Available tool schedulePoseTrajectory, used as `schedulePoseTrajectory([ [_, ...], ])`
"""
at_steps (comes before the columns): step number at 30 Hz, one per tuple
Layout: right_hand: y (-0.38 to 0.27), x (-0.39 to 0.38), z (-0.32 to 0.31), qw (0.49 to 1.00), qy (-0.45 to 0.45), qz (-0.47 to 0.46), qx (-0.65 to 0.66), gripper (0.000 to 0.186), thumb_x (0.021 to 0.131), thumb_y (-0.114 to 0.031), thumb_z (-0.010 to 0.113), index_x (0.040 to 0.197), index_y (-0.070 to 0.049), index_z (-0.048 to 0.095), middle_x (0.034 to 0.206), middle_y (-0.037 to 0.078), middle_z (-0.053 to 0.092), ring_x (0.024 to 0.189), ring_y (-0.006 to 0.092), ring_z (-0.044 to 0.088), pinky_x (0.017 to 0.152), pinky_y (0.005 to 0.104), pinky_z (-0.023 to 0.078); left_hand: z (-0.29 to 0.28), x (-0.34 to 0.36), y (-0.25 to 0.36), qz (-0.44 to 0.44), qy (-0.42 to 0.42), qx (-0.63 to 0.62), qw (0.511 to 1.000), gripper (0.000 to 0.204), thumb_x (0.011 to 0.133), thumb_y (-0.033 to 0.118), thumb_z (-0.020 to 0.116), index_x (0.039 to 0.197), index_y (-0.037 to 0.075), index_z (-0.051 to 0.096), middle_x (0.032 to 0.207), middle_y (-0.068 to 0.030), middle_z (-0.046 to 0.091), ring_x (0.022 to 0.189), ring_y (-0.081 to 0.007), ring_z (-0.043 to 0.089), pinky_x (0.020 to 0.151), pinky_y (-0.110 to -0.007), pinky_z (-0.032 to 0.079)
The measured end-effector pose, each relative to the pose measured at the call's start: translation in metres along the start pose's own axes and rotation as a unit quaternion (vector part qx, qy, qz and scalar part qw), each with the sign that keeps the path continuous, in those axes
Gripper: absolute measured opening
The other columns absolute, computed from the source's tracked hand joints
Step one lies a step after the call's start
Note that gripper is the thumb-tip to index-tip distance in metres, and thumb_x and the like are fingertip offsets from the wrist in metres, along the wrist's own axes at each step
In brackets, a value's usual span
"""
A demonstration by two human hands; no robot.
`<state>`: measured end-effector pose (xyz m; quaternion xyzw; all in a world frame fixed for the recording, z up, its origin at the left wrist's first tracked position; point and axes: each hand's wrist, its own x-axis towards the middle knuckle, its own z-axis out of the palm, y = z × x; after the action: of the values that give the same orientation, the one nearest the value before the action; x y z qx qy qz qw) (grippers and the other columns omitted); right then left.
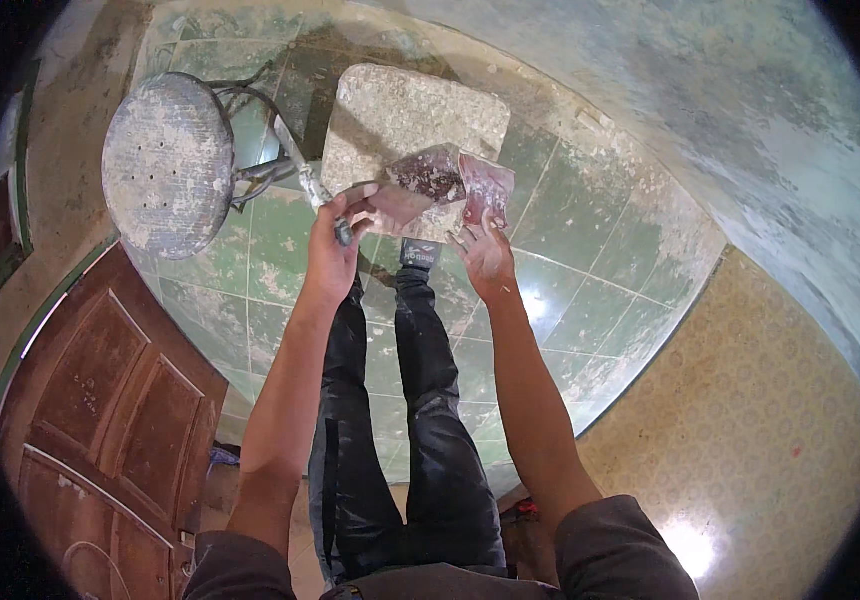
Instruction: The person scrapes and smooths a wall surface with a putty knife and a scraper, applying plaster from a bucket.
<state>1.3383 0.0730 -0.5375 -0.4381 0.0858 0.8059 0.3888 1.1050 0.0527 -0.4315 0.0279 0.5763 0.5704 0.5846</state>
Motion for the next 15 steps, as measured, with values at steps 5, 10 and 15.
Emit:
schedulePoseTrajectory([
  [5,0.002,-0.004,0.004,0.998,-0.058,0.007,-0.013,0.067,0.09,-0.032,0.06,0.143,-0.002,0.033,0.136,0.017,0.04,0.13,0.035,0.039,0.112,0.054,0.031,0.012,0.021,-0.011,-0.034,-0.013,0.137,0.99,0.046,0.093,0.038,0.047,0.118,0.004,0.064,0.121,-0.0077,0.063,0.117,-0.0193,0.052,0.101,-0.033,0.034],
  [10,0.006,-0.004,0.007,0.998,-0.053,0.043,-0.013,0.068,0.098,-0.044,0.046,0.149,-0.008,0.019,0.149,0.017,0.026,0.139,0.0336,0.026,0.114,0.0534,0.026,0.024,0.027,-0.024,-0.011,0.026,0.203,0.979,0.041,0.093,0.032,0.054,0.116,0.002,0.068,0.111,-0.0045,0.065,0.103,-0.0144,0.055,0.093,-0.026,0.039],
  [15,-0.004,-0.003,0.01,0.995,-0.092,0.036,-0.006,0.066,0.098,-0.041,0.048,0.148,-0.008,0.021,0.148,0.016,0.027,0.14,0.033,0.026,0.113,0.0533,0.028,0.037,0.019,-0.023,-0.046,0.004,0.199,0.979,0.043,0.094,0.033,0.05,0.12,0.003,0.066,0.122,-0.0121,0.061,0.115,-0.02,0.052,0.103,-0.031,0.036],
])
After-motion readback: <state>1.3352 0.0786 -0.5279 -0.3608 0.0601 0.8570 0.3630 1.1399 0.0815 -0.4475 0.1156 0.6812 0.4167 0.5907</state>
